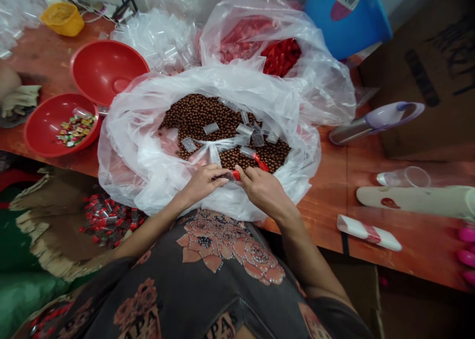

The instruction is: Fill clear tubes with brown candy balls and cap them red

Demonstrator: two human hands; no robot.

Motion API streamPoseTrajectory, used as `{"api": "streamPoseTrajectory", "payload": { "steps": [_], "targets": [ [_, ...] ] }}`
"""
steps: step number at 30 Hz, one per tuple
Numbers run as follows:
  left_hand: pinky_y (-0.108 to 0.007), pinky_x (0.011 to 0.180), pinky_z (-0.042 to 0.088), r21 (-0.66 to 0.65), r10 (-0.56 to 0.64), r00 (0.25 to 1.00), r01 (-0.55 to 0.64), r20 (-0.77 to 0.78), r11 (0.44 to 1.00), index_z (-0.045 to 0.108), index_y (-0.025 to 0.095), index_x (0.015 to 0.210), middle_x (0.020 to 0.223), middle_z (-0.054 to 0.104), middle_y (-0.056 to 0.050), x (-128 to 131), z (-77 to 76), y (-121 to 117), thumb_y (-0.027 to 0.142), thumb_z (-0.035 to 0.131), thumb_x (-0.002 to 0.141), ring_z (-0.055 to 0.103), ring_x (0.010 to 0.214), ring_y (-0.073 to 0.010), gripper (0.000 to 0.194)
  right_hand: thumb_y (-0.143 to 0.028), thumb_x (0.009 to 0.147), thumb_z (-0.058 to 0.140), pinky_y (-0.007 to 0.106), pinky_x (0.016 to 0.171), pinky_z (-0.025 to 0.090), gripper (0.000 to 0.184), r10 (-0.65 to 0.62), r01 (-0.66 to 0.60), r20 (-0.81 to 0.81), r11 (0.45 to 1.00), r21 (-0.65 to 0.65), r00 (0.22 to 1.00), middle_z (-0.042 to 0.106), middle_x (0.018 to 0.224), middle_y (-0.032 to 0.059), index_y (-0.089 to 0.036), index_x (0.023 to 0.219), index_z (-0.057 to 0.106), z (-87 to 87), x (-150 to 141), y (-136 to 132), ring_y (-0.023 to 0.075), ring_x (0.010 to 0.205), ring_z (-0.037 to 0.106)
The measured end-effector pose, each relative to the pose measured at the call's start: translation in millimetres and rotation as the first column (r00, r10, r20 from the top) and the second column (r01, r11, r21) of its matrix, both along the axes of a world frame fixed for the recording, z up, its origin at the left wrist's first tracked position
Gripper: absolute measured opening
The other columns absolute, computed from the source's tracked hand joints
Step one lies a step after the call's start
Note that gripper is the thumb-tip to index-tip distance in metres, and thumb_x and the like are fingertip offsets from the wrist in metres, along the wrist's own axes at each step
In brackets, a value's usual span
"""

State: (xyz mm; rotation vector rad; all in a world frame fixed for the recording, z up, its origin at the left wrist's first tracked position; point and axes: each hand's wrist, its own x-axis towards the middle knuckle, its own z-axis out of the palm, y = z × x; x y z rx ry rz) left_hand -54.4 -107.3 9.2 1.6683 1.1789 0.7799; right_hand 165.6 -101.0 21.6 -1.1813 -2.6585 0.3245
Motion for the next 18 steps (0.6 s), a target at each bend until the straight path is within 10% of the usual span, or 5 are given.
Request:
{"api": "streamPoseTrajectory", "payload": {
  "steps": [7,12,18],
  "targets": [
    [-0.033,0.080,0.051,-0.246,0.159,0.965,-0.105,0.209,0.963,0.070,0.015,0.099,0.098,0.071,-0.009,13,-4.0,-3,0.042,0.070,0.080,0.064,0.087,-0.0183,0.033,-0.060,0.088,0.056,0.041,0.078,0.049,0.064,-0.112,0.120,-0.090,0.990,0.081,0.990,0.066,0.104,0.0185,-0.011,0.129,0.053,-20.4,-18,-5,0.0307,0.094,0.061],
    [-0.028,0.055,0.048,-0.605,0.347,0.869,-0.071,0.353,0.793,0.061,0.017,0.101,0.067,0.065,-0.004,23,-13.8,1,0.074,0.046,0.084,0.061,0.057,-0.0152,0.061,-0.055,0.086,0.057,0.038,0.075,0.049,0.053,-0.040,0.055,-0.115,0.991,0.124,0.993,0.068,0.094,0.0146,-0.011,0.116,0.059,-27.9,-25,-7,0.0280,0.087,0.062],
    [-0.020,0.042,0.037,-0.727,0.473,0.771,-0.018,0.427,0.686,0.060,0.017,0.109,0.055,0.054,0.002,36,-7.7,-2,0.056,0.053,0.088,0.050,0.045,-0.0105,0.045,-0.046,0.078,0.060,0.036,0.071,0.049,0.049,-0.003,0.023,-0.130,0.988,0.154,0.992,0.070,0.088,0.0139,-0.009,0.109,0.061,-24.6,-32,-4,0.0266,0.080,0.063]
  ]
}}
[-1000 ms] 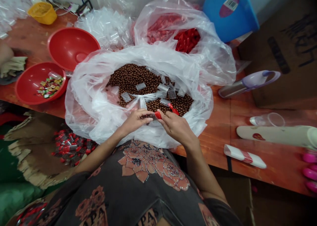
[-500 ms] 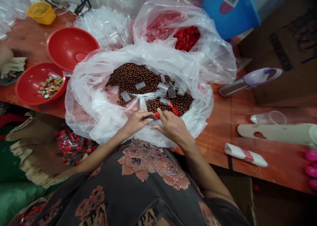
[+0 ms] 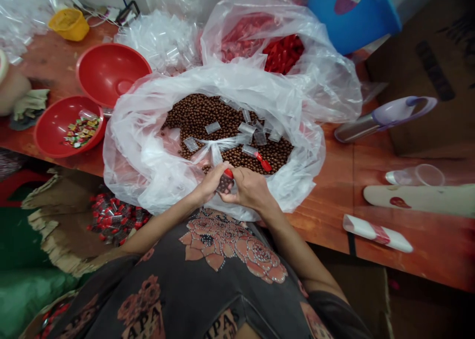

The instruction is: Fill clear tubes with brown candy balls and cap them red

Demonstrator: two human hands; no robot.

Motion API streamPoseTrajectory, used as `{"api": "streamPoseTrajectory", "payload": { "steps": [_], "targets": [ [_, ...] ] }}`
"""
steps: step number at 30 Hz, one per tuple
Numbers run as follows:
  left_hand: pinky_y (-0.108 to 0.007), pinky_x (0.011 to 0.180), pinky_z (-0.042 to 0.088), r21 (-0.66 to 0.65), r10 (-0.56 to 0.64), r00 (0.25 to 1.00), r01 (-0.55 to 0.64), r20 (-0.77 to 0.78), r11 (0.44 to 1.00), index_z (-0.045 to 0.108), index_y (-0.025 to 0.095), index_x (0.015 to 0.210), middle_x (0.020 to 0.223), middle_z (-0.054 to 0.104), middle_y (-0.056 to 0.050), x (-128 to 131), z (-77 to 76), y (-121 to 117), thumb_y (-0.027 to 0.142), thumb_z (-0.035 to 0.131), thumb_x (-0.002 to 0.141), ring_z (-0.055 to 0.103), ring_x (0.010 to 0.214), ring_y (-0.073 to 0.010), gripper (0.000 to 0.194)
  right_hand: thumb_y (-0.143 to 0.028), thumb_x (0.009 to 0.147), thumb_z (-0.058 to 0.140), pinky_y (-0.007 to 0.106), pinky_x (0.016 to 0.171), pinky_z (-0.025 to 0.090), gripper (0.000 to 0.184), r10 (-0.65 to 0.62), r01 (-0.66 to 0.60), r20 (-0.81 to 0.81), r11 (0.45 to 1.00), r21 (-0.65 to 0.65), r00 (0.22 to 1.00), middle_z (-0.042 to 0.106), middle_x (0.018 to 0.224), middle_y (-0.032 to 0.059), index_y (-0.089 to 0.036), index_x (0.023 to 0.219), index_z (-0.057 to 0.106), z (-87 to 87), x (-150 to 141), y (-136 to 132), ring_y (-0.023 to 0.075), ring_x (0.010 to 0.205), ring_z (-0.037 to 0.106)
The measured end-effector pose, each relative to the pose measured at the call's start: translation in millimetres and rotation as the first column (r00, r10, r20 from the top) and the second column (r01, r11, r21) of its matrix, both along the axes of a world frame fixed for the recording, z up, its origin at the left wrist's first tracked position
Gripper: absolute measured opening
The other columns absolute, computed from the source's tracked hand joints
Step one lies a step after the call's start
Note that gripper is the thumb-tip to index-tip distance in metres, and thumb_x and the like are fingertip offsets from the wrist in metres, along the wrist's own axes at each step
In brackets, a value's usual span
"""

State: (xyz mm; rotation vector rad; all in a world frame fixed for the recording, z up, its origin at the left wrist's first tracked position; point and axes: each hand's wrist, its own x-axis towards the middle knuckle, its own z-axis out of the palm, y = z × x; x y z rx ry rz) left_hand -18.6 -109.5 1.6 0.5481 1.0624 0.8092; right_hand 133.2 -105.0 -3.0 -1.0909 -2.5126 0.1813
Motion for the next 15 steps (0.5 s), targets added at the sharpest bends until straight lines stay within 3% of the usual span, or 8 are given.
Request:
{"api": "streamPoseTrajectory", "payload": {
  "steps": [6,9,15],
  "targets": [
    [-0.020,0.040,0.035,0.016,0.068,0.980,-0.072,0.188,0.997,0.060,0.015,0.113,0.050,0.052,0.003,4,-5.1,-5,0.045,0.049,0.087,0.046,0.040,-0.0106,0.041,-0.041,0.073,0.061,0.035,0.073,0.049,0.039,0.067,-0.064,0.041,0.995,-0.075,0.997,0.071,0.095,0.0146,-0.012,0.100,0.061,8.1,0,6,0.0267,0.084,0.065],
    [-0.022,0.044,0.041,-0.015,0.048,0.974,-0.046,0.220,0.999,0.062,0.014,0.111,0.055,0.058,0.000,3,-8.9,-3,0.044,0.046,0.091,0.052,0.042,-0.0123,0.039,-0.040,0.075,0.062,0.035,0.074,0.048,0.043,0.089,-0.080,0.084,0.992,-0.103,0.992,0.070,0.094,0.0125,-0.012,0.107,0.060,18.5,4,9,0.0259,0.086,0.064],
    [-0.023,0.048,0.046,-0.070,-0.007,0.955,0.029,0.295,0.997,0.065,0.014,0.106,0.070,0.067,-0.007,-1,-5.2,6,0.062,0.040,0.095,0.060,0.051,-0.0142,0.056,-0.043,0.082,0.063,0.038,0.080,0.049,0.052,0.050,-0.030,0.138,0.989,-0.143,0.989,0.069,0.099,0.0119,-0.014,0.123,0.055,35.2,11,16,0.0280,0.091,0.063]
  ]
}}
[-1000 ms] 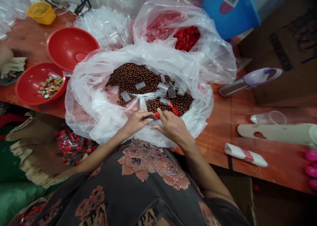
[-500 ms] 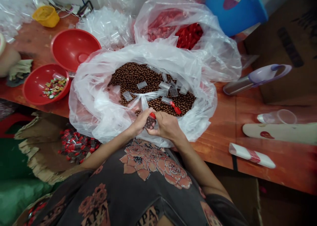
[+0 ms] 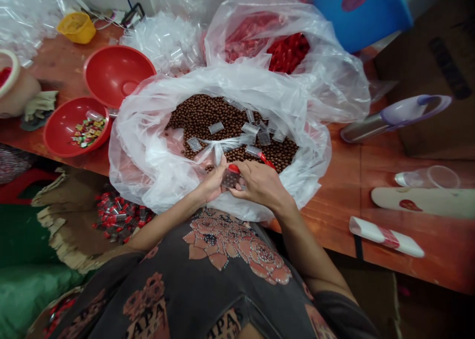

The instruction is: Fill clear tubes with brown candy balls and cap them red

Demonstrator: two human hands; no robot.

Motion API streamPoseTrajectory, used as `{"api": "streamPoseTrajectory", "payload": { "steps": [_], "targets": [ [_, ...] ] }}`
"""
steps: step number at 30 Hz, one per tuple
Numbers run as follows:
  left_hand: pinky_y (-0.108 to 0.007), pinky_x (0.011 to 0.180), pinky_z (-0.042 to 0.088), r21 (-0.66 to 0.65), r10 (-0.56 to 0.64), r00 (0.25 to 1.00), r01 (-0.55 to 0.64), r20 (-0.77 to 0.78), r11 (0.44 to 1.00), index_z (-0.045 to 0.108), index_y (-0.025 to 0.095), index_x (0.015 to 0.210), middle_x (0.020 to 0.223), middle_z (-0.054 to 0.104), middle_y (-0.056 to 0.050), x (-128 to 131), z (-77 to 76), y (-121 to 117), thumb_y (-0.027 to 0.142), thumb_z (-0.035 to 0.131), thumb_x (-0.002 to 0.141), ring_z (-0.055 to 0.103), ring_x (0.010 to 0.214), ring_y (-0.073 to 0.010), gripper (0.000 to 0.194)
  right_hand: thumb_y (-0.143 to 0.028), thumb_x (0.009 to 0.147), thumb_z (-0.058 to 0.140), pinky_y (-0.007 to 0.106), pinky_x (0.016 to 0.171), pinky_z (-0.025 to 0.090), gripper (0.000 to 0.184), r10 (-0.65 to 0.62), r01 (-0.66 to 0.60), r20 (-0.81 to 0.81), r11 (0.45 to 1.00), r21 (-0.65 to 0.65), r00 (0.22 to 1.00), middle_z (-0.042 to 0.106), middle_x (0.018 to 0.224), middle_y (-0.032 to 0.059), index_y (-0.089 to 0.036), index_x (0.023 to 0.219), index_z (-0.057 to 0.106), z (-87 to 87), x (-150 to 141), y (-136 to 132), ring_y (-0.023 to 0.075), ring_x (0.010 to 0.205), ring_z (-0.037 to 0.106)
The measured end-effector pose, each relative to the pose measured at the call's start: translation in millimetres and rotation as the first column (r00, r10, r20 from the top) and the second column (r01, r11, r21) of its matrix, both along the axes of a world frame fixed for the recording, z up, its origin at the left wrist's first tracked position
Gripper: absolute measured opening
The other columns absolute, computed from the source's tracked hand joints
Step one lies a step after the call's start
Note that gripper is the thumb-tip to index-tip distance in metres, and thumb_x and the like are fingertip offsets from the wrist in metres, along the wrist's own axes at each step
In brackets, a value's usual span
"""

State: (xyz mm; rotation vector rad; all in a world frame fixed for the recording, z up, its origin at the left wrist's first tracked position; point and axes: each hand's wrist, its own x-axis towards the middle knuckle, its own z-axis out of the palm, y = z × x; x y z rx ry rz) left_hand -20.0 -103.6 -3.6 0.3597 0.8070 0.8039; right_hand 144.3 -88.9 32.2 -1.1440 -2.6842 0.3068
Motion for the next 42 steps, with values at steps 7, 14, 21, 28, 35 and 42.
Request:
{"api": "streamPoseTrajectory", "payload": {
  "steps": [7,14,21,28,35,42],
  "targets": [
    [-0.023,0.048,0.050,-0.008,0.231,0.973,-0.232,-0.022,0.973,0.063,0.012,0.116,0.072,0.069,-0.006,-17,20.6,13,0.059,0.039,0.097,0.058,0.048,-0.0110,0.057,-0.051,0.097,0.045,0.034,0.074,0.052,0.055,-0.342,0.269,-0.258,0.921,-0.281,0.903,0.070,0.115,0.0109,-0.020,0.142,0.042,-23.7,17,17,0.0246,0.090,0.068],
    [-0.021,0.041,0.044,0.062,0.238,0.967,-0.234,-0.086,0.970,0.065,0.012,0.091,0.056,0.062,-0.003,-24,31.5,15,0.065,0.032,0.096,0.055,0.042,-0.0107,0.062,-0.018,0.092,0.053,0.032,0.082,0.050,0.024,-0.182,0.178,0.016,0.934,-0.310,0.983,0.071,0.103,0.0102,-0.021,0.106,0.073,-69.4,13,23,0.0230,0.096,0.067],
    [-0.022,0.042,0.045,0.177,0.176,0.967,-0.144,-0.183,0.974,0.064,0.013,0.085,0.064,0.065,-0.005,-16,22.5,8,0.075,0.035,0.089,0.053,0.045,-0.0099,0.068,-0.032,0.087,0.065,0.037,0.084,0.052,0.019,-0.600,0.451,-0.509,0.800,-0.395,0.617,0.075,0.097,0.0047,-0.023,0.102,0.071,-53.3,14,20,0.0214,0.088,0.068],
    [-0.020,0.041,0.040,0.231,0.025,0.962,0.040,-0.272,0.972,0.066,0.013,0.096,0.064,0.062,-0.004,-3,14.8,4,0.076,0.029,0.089,0.052,0.046,-0.0096,0.073,-0.036,0.079,0.074,0.031,0.073,0.054,0.015,-0.609,0.214,-0.714,0.792,-0.572,0.346,0.074,0.084,0.0010,-0.023,0.085,0.073,-7.5,-13,2,0.0162,0.076,0.067],
    [-0.019,0.037,0.037,0.163,-0.047,0.962,0.093,-0.270,0.982,0.064,0.014,0.096,0.064,0.062,-0.005,3,15.2,3,0.072,0.030,0.092,0.051,0.045,-0.0092,0.067,-0.038,0.085,0.068,0.035,0.080,0.052,0.016,-0.515,0.127,-0.680,0.835,-0.535,0.522,0.075,0.080,0.0007,-0.025,0.081,0.077,-9.3,-17,5,0.0172,0.078,0.066],
    [-0.018,0.035,0.035,-0.049,0.021,1.000,-0.021,-0.004,0.999,0.059,0.014,0.079,0.062,0.060,-0.004,-1,34.0,17,0.070,0.033,0.092,0.050,0.043,-0.0078,0.063,-0.042,0.098,0.045,0.038,0.092,0.052,0.031,-0.577,0.353,-0.702,0.815,-0.460,0.418,0.071,0.110,0.0070,-0.024,0.111,0.067,-13.1,-6,6,0.0199,0.102,0.065]
  ]
}}
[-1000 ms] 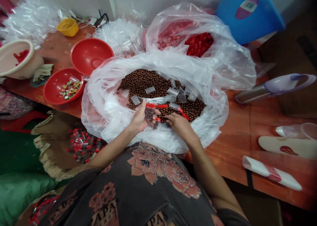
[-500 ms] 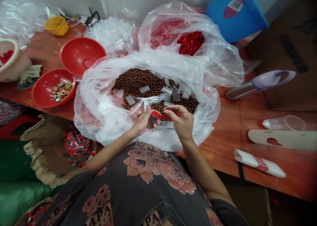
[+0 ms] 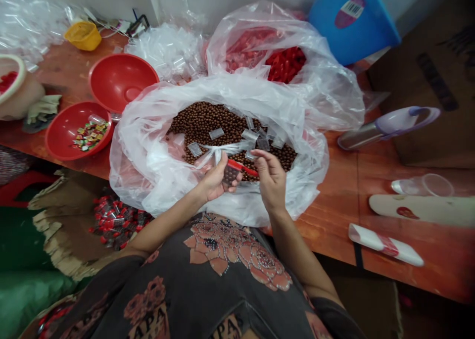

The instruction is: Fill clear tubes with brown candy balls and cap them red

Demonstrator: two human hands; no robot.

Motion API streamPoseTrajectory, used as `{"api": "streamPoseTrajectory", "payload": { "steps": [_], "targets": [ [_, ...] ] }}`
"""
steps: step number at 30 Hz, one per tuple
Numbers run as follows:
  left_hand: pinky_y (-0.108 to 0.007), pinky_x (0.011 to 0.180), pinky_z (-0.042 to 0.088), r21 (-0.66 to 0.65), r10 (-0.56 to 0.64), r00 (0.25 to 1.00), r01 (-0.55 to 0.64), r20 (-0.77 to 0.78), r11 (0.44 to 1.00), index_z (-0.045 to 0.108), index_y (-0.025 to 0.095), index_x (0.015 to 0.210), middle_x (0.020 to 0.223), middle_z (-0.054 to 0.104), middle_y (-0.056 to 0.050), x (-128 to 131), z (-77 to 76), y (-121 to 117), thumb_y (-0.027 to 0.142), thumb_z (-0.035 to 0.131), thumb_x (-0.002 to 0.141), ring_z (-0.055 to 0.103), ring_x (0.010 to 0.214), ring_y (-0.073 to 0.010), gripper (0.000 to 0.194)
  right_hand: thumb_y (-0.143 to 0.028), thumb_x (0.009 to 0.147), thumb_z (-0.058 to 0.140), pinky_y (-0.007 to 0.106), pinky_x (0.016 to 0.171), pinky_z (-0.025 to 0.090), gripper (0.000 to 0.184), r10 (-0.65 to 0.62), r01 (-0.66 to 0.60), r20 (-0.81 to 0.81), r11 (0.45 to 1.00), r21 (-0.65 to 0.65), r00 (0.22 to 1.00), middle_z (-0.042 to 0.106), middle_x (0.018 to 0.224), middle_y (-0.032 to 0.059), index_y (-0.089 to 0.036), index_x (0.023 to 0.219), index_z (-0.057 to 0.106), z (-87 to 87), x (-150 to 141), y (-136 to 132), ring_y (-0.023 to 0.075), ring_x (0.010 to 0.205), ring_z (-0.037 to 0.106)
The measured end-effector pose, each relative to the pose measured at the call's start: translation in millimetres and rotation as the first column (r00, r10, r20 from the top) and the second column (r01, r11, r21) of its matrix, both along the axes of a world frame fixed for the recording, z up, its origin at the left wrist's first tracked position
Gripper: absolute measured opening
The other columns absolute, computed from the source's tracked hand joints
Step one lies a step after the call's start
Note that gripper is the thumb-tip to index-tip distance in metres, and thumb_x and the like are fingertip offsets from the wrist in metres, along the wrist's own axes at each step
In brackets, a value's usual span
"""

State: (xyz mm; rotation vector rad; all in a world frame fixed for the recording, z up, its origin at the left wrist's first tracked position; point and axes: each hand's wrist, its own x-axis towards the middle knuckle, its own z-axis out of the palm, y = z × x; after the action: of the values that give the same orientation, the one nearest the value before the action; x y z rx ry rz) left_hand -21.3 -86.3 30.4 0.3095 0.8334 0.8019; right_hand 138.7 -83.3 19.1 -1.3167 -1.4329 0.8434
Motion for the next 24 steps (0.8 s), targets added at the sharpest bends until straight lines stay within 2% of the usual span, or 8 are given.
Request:
{"api": "streamPoseTrajectory", "payload": {
  "steps": [3,6,9,12,15,18,21,24],
  "targets": [
    [-0.017,0.035,0.035,-0.021,0.058,0.989,-0.056,0.133,0.998,0.056,0.014,0.077,0.063,0.058,-0.003,-8,4.3,6,0.069,0.038,0.092,0.050,0.043,-0.0071,0.060,-0.043,0.097,0.045,0.034,0.081,0.054,0.031,-0.136,0.137,0.013,0.990,-0.030,0.991,0.070,0.100,0.0064,-0.022,0.112,0.063,-14.1,19,2,0.0187,0.089,0.066],
    [-0.018,0.036,0.036,-0.034,0.100,0.976,-0.095,0.194,0.995,0.055,0.013,0.075,0.063,0.058,-0.003,-12,2.8,9,0.065,0.039,0.094,0.050,0.044,-0.0071,0.057,-0.040,0.092,0.055,0.035,0.077,0.052,0.023,0.135,-0.093,0.225,0.978,-0.188,0.965,0.072,0.092,0.0048,-0.022,0.096,0.068,-32.8,36,2,0.0205,0.083,0.066],
    [-0.019,0.037,0.037,-0.024,0.128,0.970,-0.126,0.209,0.992,0.056,0.014,0.076,0.064,0.057,-0.002,-11,-0.9,11,0.059,0.038,0.097,0.051,0.045,-0.0083,0.053,-0.030,0.090,0.058,0.037,0.084,0.051,0.018,0.396,-0.295,0.489,0.916,-0.272,0.777,0.072,0.101,0.0068,-0.022,0.100,0.071,-44.7,38,-2,0.0233,0.094,0.066],
    [-0.018,0.036,0.036,-0.006,0.131,0.962,-0.133,0.238,0.991,0.056,0.014,0.078,0.064,0.056,-0.002,-9,-2.2,10,0.054,0.037,0.098,0.050,0.045,-0.0084,0.049,-0.022,0.090,0.058,0.034,0.086,0.050,0.021,0.468,-0.363,0.638,0.882,-0.299,0.612,0.071,0.105,0.0078,-0.022,0.106,0.072,-49.2,29,-4,0.0227,0.099,0.066],
    [-0.017,0.034,0.033,-0.011,0.130,0.963,-0.131,0.234,0.991,0.055,0.014,0.075,0.062,0.054,-0.001,-9,-1.3,9,0.054,0.039,0.097,0.047,0.045,-0.0079,0.048,-0.018,0.091,0.057,0.032,0.086,0.050,0.018,0.499,-0.381,0.648,0.865,-0.328,0.575,0.072,0.100,0.0073,-0.021,0.099,0.073,-52.5,24,-1,0.0212,0.096,0.067],
    [-0.017,0.033,0.031,-0.015,0.123,0.963,-0.123,0.240,0.992,0.054,0.015,0.075,0.060,0.051,-0.001,-9,-0.9,8,0.053,0.039,0.097,0.044,0.043,-0.0078,0.047,-0.020,0.090,0.058,0.035,0.087,0.051,0.018,0.500,-0.379,0.604,0.865,-0.328,0.620,0.072,0.101,0.0087,-0.021,0.100,0.073,-53.9,24,1,0.0229,0.096,0.068],
    [-0.017,0.034,0.030,-0.013,0.132,0.959,-0.133,0.251,0.991,0.057,0.015,0.084,0.059,0.051,0.000,-9,-1.9,6,0.047,0.038,0.097,0.045,0.043,-0.0085,0.039,-0.028,0.093,0.055,0.038,0.088,0.053,0.022,0.379,-0.319,0.440,0.925,-0.207,0.814,0.073,0.105,0.0092,-0.021,0.105,0.072,-48.2,21,-1,0.0232,0.098,0.068],
    [-0.017,0.035,0.030,-0.016,0.124,0.969,-0.123,0.214,0.992,0.059,0.017,0.093,0.058,0.052,0.001,-5,-3.1,3,0.045,0.041,0.095,0.046,0.042,-0.0090,0.034,-0.038,0.094,0.053,0.039,0.086,0.055,0.028,0.173,-0.161,0.108,0.981,-0.112,0.979,0.075,0.104,0.0064,-0.023,0.109,0.072,-35.1,9,-8,0.0215,0.094,0.069]
  ]
}}
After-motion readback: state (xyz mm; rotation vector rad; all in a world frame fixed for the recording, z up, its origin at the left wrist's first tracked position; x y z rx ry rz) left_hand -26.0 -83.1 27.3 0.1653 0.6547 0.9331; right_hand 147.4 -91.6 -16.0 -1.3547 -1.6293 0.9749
